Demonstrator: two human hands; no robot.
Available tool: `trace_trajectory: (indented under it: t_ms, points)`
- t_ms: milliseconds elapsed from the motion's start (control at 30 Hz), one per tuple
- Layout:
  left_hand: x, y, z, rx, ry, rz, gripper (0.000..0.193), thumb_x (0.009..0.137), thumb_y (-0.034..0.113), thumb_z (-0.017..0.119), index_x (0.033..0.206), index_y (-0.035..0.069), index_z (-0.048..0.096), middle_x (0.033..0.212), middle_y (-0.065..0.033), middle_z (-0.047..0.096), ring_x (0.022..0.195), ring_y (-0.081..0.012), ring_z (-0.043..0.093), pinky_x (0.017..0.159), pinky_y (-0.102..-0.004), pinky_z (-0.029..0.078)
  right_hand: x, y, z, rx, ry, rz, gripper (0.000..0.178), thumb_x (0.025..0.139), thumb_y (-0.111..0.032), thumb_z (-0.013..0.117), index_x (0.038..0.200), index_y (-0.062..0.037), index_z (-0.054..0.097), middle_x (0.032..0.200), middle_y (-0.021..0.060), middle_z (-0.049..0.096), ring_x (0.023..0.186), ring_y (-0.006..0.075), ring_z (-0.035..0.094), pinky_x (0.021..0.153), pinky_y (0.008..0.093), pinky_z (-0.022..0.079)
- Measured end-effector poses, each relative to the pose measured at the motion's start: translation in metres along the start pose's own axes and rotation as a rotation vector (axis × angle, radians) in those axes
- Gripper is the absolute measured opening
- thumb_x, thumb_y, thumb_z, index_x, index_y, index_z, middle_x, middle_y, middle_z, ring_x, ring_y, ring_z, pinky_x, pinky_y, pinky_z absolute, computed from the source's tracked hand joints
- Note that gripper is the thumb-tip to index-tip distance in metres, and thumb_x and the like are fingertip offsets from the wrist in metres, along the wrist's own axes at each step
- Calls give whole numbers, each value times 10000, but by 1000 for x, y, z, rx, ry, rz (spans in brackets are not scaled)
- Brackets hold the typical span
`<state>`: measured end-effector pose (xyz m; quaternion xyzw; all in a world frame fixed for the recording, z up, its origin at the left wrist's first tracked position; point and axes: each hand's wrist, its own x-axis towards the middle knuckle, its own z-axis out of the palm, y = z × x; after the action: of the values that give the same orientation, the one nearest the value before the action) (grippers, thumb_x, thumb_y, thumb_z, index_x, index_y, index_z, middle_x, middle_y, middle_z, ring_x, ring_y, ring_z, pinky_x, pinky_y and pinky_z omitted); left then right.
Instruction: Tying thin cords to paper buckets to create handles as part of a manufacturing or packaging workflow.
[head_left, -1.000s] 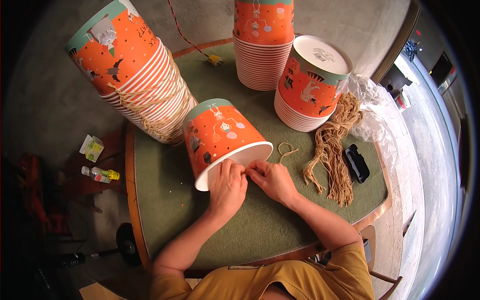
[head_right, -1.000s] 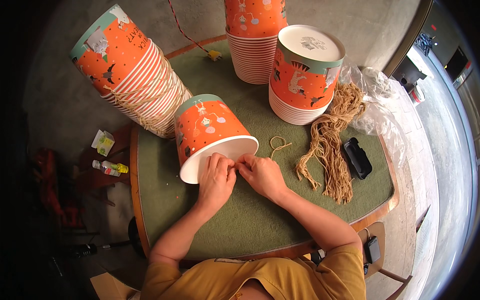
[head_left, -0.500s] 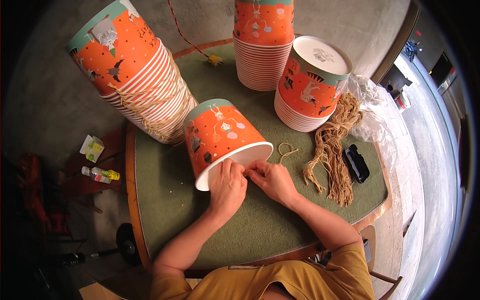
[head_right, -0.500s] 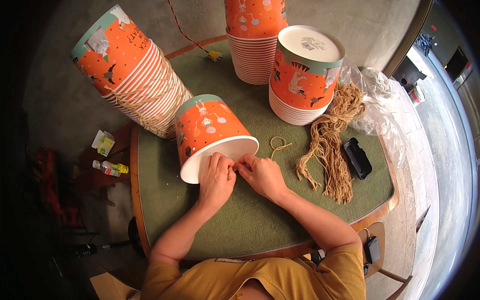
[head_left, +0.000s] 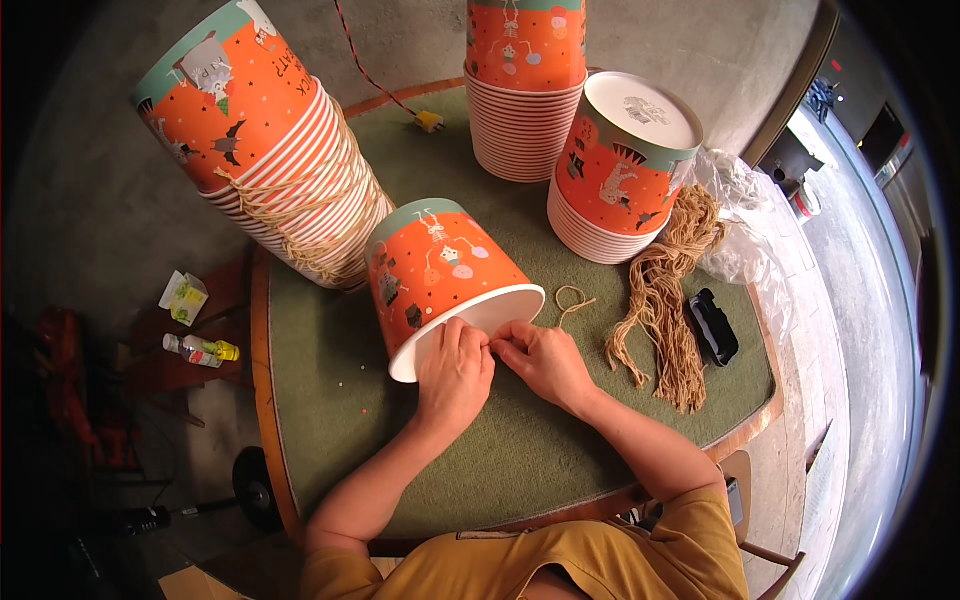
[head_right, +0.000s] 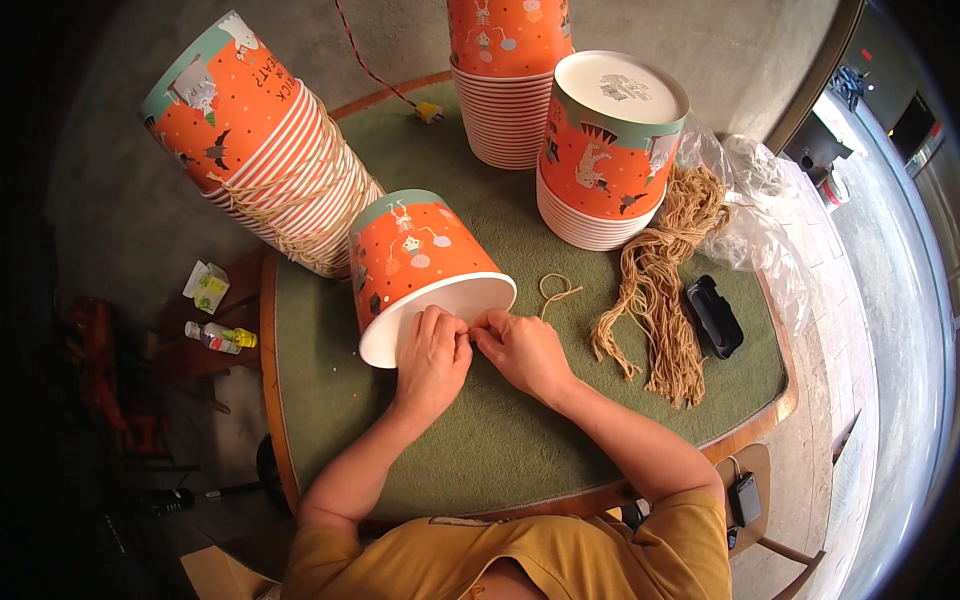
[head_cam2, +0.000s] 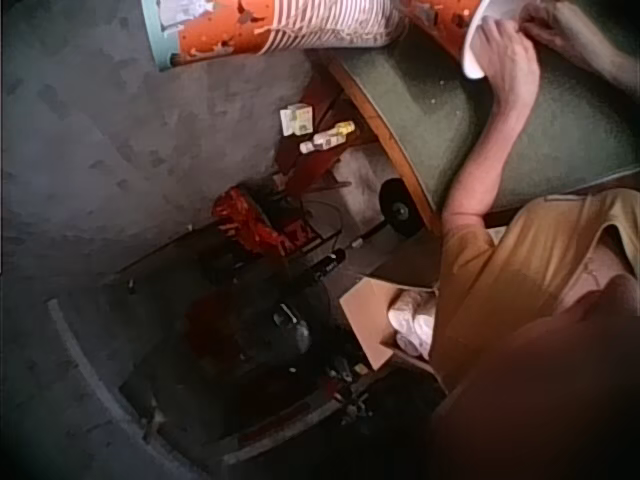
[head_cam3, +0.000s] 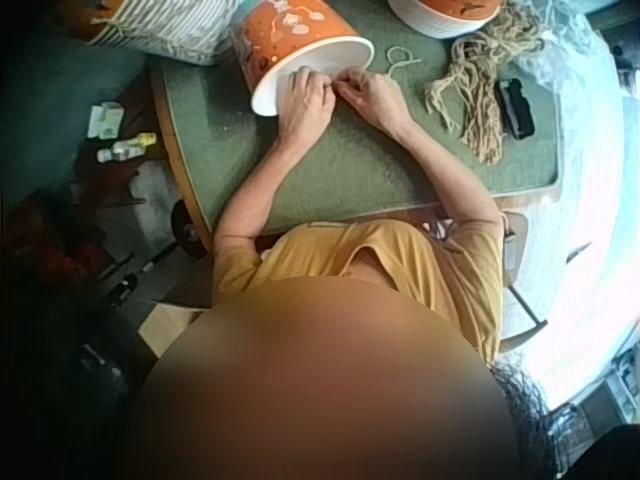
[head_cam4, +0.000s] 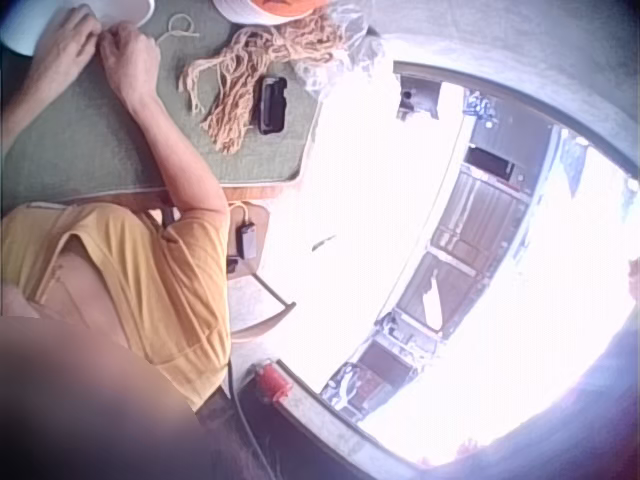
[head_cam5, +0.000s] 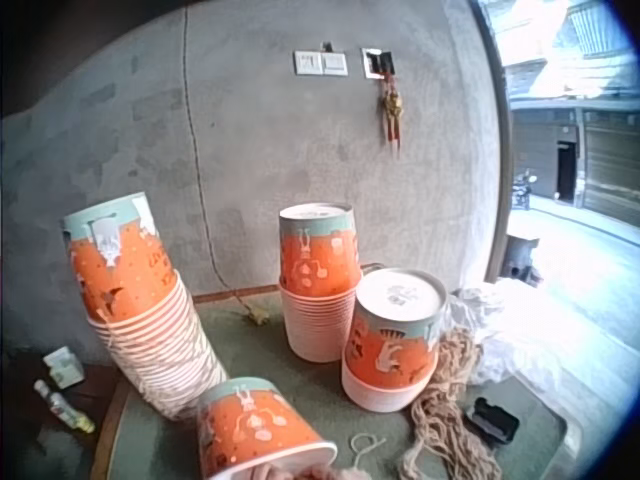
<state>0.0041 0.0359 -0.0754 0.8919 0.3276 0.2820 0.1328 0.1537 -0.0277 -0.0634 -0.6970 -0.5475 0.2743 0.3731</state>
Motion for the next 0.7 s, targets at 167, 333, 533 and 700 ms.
trace_trajectory:
  t_ms: [167, 333, 533, 700]
  points:
    - [1, 3, -2, -8, 12, 9, 176, 790, 4, 641, 904, 10, 506, 923, -137, 507, 878, -343, 543, 747, -465, 469, -1, 1, -1, -17, -11, -28, 174, 884, -240, 642, 913, -74, 682, 736, 171, 674, 695, 369, 669, 636, 447, 538]
    - [0, -2, 0, -40, 15, 3, 176, 794, -21, 633, 905, 4, 499, 924, -145, 511, 864, -358, 539, 743, -482, 463, -12, 8, -6, -80, -25, -144, 147, 888, -181, 643, 973, -72, 593, 757, 148, 673, 682, 348, 670, 605, 438, 535]
    - [0, -4, -1, -90, -8, -26, 205, 769, -51, 614, 914, -8, 476, 922, -172, 492, 893, -384, 535, 766, -493, 460, -17, 12, -6, -236, -15, -284, 157, 876, -136, 648, 971, -77, 538, 768, 128, 665, 676, 329, 670, 583, 429, 537]
    - [0, -5, -2, -103, -40, -38, 212, 757, -70, 606, 900, -24, 456, 942, -196, 478, 906, -402, 528, 771, -504, 454, -18, 13, -5, -258, 19, -279, 151, 863, -129, 654, 952, -76, 545, 742, 120, 659, 651, 322, 667, 564, 420, 534]
